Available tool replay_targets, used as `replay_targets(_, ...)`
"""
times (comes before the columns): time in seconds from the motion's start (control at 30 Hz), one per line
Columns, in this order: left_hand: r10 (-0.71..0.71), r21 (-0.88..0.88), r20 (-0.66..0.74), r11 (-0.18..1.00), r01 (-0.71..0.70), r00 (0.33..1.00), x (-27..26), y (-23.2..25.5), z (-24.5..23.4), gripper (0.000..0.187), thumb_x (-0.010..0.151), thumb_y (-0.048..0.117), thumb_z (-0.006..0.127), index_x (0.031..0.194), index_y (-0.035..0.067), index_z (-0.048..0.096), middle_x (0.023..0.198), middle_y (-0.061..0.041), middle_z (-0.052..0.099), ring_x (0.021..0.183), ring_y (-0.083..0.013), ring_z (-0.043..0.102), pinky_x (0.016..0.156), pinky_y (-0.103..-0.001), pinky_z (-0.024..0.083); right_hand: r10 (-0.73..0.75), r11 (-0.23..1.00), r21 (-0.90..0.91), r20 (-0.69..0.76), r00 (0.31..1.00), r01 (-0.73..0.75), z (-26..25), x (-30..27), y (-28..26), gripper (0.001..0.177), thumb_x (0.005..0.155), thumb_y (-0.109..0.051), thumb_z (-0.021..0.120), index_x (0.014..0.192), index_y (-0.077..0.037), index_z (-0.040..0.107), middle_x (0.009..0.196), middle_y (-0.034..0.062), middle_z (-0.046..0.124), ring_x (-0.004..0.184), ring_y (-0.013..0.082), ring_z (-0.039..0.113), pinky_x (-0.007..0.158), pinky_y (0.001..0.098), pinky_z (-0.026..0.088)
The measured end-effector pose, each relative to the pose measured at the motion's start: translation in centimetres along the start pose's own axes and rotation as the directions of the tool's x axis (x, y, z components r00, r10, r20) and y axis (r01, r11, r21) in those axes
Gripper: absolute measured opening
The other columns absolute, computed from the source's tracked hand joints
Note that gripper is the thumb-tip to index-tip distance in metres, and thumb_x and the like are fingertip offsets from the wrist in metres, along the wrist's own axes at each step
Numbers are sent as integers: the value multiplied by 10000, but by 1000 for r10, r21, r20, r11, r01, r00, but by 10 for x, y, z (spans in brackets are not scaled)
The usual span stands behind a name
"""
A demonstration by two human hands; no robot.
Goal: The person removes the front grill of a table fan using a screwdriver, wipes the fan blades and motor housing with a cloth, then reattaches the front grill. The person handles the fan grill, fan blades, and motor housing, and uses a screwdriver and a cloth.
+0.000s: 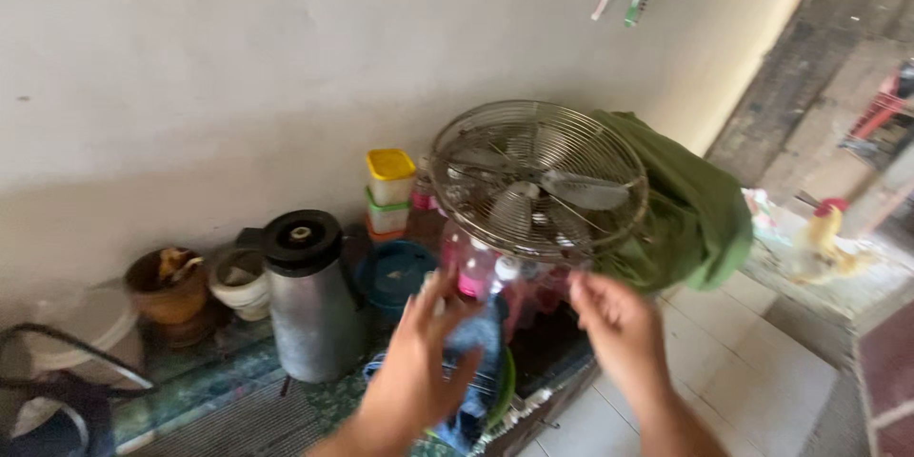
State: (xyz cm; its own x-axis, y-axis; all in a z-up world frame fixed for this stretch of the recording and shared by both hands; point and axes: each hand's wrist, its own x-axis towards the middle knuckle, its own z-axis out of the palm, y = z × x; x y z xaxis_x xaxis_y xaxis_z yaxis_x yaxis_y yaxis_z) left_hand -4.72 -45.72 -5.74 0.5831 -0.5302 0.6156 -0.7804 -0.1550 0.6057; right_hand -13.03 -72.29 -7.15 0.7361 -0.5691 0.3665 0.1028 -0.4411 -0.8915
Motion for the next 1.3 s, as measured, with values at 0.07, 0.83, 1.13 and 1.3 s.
replay_targets(0.07, 133, -28, -94, 990, -136, 987, 48, -10, 2, 352, 802, 92, 789, 1127, 57, 658, 1421, -237, 561, 1346, -432, 533, 1108, -451, 481, 33, 989, -141, -83, 996, -45, -22, 29, -8, 276, 997, -261, 714, 1212, -101, 780, 755, 43, 678, 624, 87, 545, 548, 224, 418)
replay_targets(0.83, -361, 14, -375, 919, 394, 854, 235, -249, 83, 681, 824, 233, 762, 1406, -40, 538, 1403, -300, 573, 1321, -427, 539, 1109, -448, 430, 177, 737, -639, -130, 975, -219, -79, 269, 98, 673, 953, -404, 720, 1494, -69, 502, 1345, 191, 644, 1159, 310, 664, 979, 429, 535)
replay_targets(1.13, -639, -213, -276, 769, 603, 718, 216, -224, 57, 540, 930, 40, 565, 1465, -1, 507, 1452, -188, 585, 1350, -290, 558, 1104, -350, 429, 193, 872, -455, -22, 981, -182, -75, 278, 122, 406, 965, -274, 691, 1321, -79, 685, 1178, 132, 753, 1080, 242, 719, 940, 399, 570)
replay_targets(1.3, -722, -400, -234, 682, 613, 651, 215, -194, 44, 536, 936, -62, 455, 1457, 36, 532, 1491, -106, 579, 1379, -211, 536, 1114, -307, 393, 126, 970, -213, 13, 992, -120, -73, 279, 132, 345, 942, -186, 720, 1253, -39, 709, 1115, 119, 772, 1041, 207, 737, 902, 332, 572)
